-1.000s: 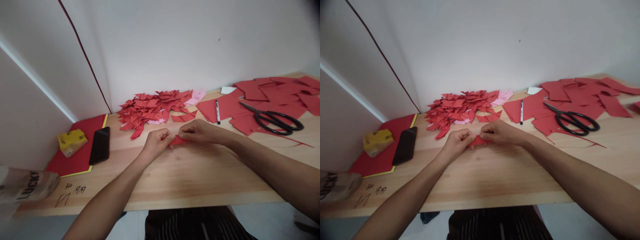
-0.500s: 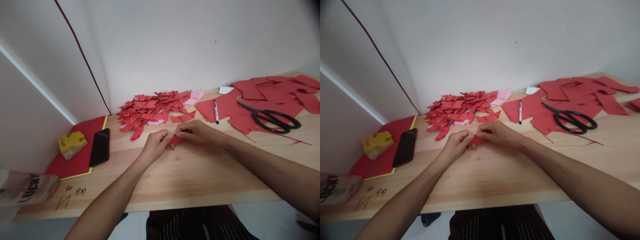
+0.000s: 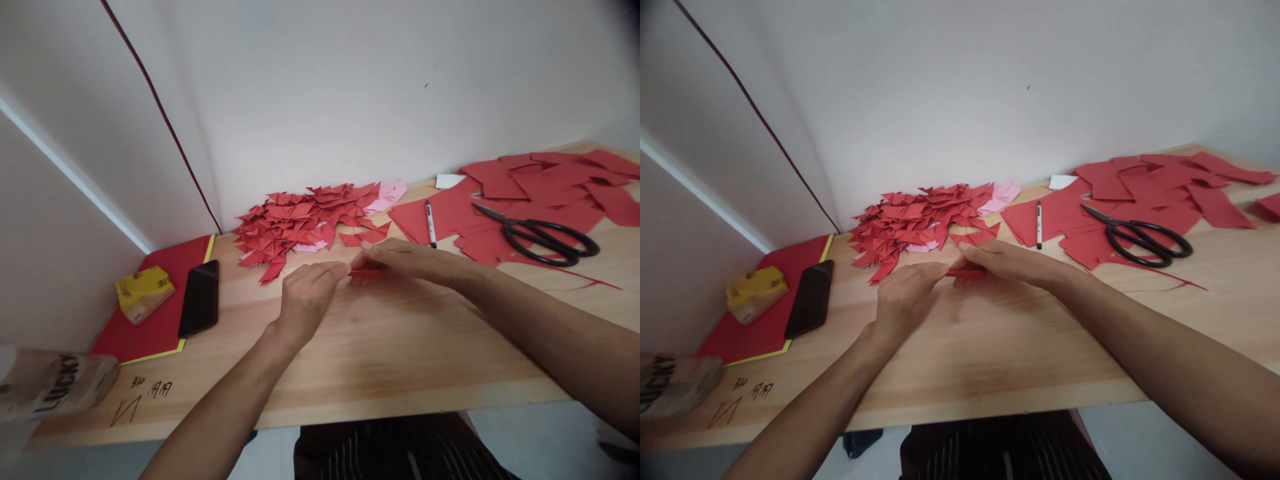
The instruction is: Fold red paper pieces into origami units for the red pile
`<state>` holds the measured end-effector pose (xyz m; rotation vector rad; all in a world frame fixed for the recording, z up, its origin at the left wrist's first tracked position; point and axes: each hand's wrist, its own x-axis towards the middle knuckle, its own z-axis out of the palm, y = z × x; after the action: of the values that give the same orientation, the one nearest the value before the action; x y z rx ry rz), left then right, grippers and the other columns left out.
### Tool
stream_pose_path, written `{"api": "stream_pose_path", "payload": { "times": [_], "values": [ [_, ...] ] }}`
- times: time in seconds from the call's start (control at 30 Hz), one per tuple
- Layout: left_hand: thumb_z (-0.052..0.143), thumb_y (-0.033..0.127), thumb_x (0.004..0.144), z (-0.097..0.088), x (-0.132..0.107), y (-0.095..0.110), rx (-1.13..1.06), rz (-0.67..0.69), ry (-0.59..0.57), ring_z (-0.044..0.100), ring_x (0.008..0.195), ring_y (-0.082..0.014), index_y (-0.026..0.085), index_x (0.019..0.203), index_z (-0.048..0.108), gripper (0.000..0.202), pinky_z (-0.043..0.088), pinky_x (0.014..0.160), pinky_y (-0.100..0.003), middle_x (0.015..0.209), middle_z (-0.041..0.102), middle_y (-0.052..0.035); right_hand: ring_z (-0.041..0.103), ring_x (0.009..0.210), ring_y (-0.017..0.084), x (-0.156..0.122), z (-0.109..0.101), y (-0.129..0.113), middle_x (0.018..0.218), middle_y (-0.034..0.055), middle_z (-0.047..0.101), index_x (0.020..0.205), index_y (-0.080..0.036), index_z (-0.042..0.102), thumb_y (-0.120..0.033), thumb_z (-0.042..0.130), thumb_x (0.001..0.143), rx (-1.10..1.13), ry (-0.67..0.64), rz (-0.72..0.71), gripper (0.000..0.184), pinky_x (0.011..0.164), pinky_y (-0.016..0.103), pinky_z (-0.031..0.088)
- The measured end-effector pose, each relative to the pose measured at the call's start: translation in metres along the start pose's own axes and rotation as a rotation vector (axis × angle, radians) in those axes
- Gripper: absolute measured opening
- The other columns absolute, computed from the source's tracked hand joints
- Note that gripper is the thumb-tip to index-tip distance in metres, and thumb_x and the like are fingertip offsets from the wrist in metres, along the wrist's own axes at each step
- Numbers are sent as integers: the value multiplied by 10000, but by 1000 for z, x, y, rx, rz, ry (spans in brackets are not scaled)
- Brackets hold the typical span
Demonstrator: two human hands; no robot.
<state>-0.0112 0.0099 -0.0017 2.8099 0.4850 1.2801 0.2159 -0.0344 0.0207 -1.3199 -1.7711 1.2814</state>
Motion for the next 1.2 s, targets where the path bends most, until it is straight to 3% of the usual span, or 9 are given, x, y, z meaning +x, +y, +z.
{"api": "stream_pose_path", "payload": {
  "times": [0.2,0.3,0.37,0.47,0.53,0.63,0.77,1.03,1.2],
  "values": [
    [619,116,881,-1,3,6,-53,120,37,676,995,-154,206,1075,669,220,537,843,-292,1080,730,-64,506,676,143,3,-1,4,738,9,594,793,-175,657,-571,469,899,-182,-67,-23,451,633,283,373],
    [605,120,887,-2,5,8,-92,95,23,668,1005,-154,214,1059,670,207,539,865,-300,1111,716,-60,465,643,121,4,-2,5,723,-12,556,869,-182,648,-518,503,884,-185,-35,3,366,601,265,336],
    [597,141,887,-4,7,9,-162,-3,-37,645,1070,-169,224,1099,654,235,520,933,-331,1162,695,-63,457,637,117,5,-2,4,718,-15,545,863,-179,636,-493,513,873,-171,15,14,337,599,263,330],
    [602,201,872,-6,10,10,-323,-293,-130,620,1120,-191,225,1268,562,399,497,978,-362,1240,653,-84,445,619,113,6,0,5,688,-18,534,801,-176,609,-449,532,855,-201,111,5,289,592,261,326],
    [608,258,870,-5,11,8,-399,-509,-142,644,1045,-182,220,1309,530,448,531,881,-320,1209,666,-83,452,622,115,6,3,6,685,-16,549,790,-179,601,-408,537,852,-229,176,-17,246,593,257,331],
    [629,313,862,-1,12,4,-419,-693,-178,667,952,-178,189,1149,648,313,528,758,-263,1069,720,-69,487,651,123,5,12,6,714,-5,590,792,-183,602,-347,530,861,-238,250,-90,192,602,252,348],
    [593,267,885,1,11,1,-453,-683,-255,680,856,-166,183,917,737,170,501,797,-272,929,754,-37,535,684,135,2,22,-1,765,14,641,793,-182,608,-257,522,873,-309,305,-161,139,629,256,369],
    [594,214,862,1,9,6,-414,-648,-258,675,798,-166,187,850,743,152,485,756,-269,868,756,-23,560,683,157,2,31,-4,749,26,673,783,-178,621,-219,499,891,-555,319,-242,168,742,313,361],
    [601,218,845,4,8,10,-402,-675,-234,665,758,-160,191,808,740,146,482,725,-265,822,749,-13,539,633,144,3,32,-6,702,21,648,742,-177,591,-177,504,855,-532,314,-220,143,648,279,344]
  ]
}}
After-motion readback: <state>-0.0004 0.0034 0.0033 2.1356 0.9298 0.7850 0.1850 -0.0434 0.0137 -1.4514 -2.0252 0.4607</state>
